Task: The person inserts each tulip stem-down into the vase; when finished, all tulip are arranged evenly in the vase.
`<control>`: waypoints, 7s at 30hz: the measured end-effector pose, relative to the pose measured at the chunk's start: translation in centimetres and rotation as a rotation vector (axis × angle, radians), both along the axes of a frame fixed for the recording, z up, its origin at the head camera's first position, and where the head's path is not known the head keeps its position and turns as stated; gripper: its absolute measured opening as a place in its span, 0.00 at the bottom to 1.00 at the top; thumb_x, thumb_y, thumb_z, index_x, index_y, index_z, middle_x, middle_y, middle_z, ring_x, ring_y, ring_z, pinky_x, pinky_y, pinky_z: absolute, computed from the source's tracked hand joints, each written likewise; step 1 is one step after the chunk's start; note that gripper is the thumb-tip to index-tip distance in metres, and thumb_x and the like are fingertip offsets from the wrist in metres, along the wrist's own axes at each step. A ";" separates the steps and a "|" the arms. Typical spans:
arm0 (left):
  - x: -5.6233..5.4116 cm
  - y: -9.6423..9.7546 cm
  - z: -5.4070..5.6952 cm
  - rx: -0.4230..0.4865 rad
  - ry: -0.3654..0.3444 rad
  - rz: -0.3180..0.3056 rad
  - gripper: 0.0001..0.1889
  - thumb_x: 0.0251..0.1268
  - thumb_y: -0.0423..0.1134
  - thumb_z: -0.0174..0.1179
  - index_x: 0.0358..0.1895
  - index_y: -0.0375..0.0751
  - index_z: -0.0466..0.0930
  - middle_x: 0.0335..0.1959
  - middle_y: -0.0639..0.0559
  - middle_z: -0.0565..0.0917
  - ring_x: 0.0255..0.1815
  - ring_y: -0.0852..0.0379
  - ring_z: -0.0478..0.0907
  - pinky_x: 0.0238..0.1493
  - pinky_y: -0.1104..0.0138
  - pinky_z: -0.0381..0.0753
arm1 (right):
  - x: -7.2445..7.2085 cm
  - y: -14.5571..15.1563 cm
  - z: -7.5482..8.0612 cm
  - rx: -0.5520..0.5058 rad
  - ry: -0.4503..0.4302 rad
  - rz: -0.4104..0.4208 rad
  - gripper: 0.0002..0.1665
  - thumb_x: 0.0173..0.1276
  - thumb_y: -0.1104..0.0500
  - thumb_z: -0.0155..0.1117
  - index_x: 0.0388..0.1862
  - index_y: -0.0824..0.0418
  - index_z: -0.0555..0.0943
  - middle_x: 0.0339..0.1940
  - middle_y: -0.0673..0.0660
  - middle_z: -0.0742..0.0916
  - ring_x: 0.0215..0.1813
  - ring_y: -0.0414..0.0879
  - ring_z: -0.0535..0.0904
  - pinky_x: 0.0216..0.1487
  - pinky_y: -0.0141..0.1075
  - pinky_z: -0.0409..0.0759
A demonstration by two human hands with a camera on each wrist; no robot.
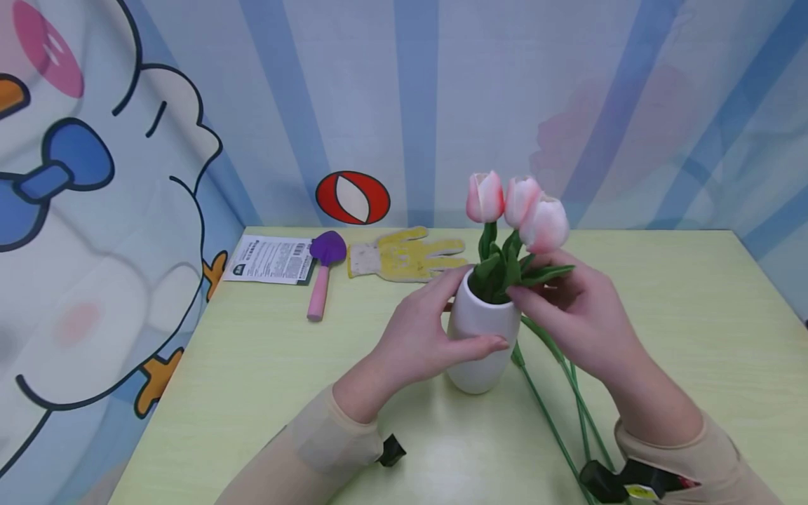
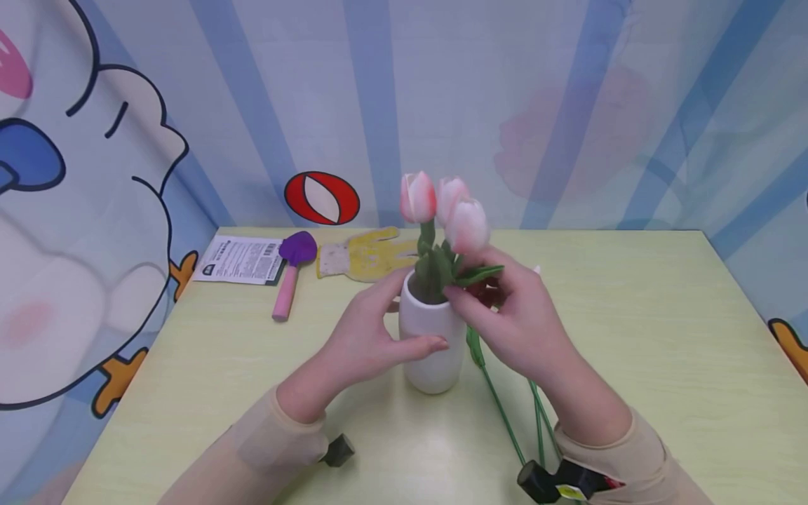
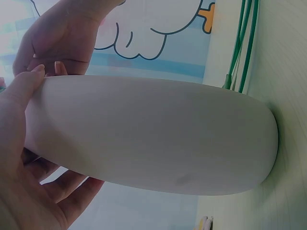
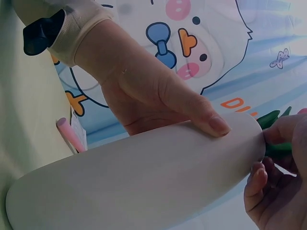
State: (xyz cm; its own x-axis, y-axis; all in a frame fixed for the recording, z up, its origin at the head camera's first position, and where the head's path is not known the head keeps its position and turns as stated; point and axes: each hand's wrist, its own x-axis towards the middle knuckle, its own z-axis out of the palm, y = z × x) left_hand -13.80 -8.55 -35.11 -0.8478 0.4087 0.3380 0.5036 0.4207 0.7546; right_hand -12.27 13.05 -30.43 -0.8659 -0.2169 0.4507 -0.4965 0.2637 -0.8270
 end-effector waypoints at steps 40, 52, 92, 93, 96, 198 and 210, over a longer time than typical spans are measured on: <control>-0.2 0.0 -0.2 0.000 -0.011 0.013 0.42 0.53 0.56 0.79 0.72 0.66 0.69 0.60 0.69 0.79 0.57 0.68 0.78 0.56 0.66 0.84 | 1.5 10.7 -11.9 0.814 -0.552 0.027 0.19 0.72 0.43 0.68 0.42 0.57 0.77 0.24 0.49 0.80 0.24 0.43 0.73 0.26 0.34 0.71; 0.0 0.0 0.0 0.005 -0.030 0.008 0.42 0.53 0.57 0.78 0.73 0.66 0.68 0.61 0.69 0.78 0.58 0.67 0.78 0.57 0.65 0.84 | 1.7 10.2 -12.7 0.790 -0.521 -0.003 0.17 0.69 0.48 0.71 0.37 0.57 0.75 0.24 0.49 0.79 0.21 0.42 0.73 0.25 0.34 0.71; -0.1 0.0 -0.1 0.003 -0.035 0.002 0.42 0.53 0.57 0.78 0.72 0.67 0.68 0.59 0.69 0.79 0.57 0.67 0.78 0.57 0.66 0.84 | 1.7 9.7 -8.2 0.412 -0.641 0.015 0.16 0.79 0.61 0.60 0.57 0.69 0.72 0.36 0.59 0.80 0.30 0.47 0.81 0.32 0.39 0.89; -0.1 0.0 -0.1 0.002 -0.035 0.003 0.42 0.53 0.57 0.78 0.72 0.67 0.68 0.59 0.69 0.79 0.57 0.67 0.78 0.57 0.66 0.84 | 1.7 9.6 -8.1 0.413 -0.636 0.010 0.16 0.79 0.60 0.60 0.57 0.69 0.72 0.36 0.59 0.80 0.31 0.47 0.81 0.32 0.39 0.89; -0.1 -0.1 0.0 -0.002 -0.033 0.005 0.42 0.53 0.57 0.78 0.73 0.66 0.68 0.60 0.69 0.79 0.57 0.67 0.78 0.57 0.66 0.84 | 1.8 9.5 -8.1 0.406 -0.614 -0.002 0.17 0.79 0.60 0.60 0.58 0.69 0.72 0.36 0.59 0.80 0.31 0.47 0.81 0.32 0.39 0.89; 0.0 0.0 0.1 0.012 -0.018 -0.004 0.42 0.53 0.55 0.79 0.73 0.63 0.69 0.60 0.67 0.79 0.56 0.66 0.79 0.57 0.67 0.84 | -1.3 4.8 4.1 -0.695 0.212 0.258 0.18 0.64 0.88 0.50 0.52 0.81 0.69 0.35 0.70 0.87 0.33 0.58 0.89 0.34 0.42 0.91; -0.1 -0.1 -0.1 0.009 -0.001 -0.004 0.42 0.53 0.54 0.79 0.72 0.63 0.69 0.59 0.68 0.79 0.56 0.68 0.79 0.56 0.68 0.84 | -2.2 4.6 7.1 -0.738 0.259 0.120 0.19 0.64 0.81 0.59 0.54 0.80 0.70 0.32 0.72 0.84 0.31 0.61 0.88 0.31 0.45 0.90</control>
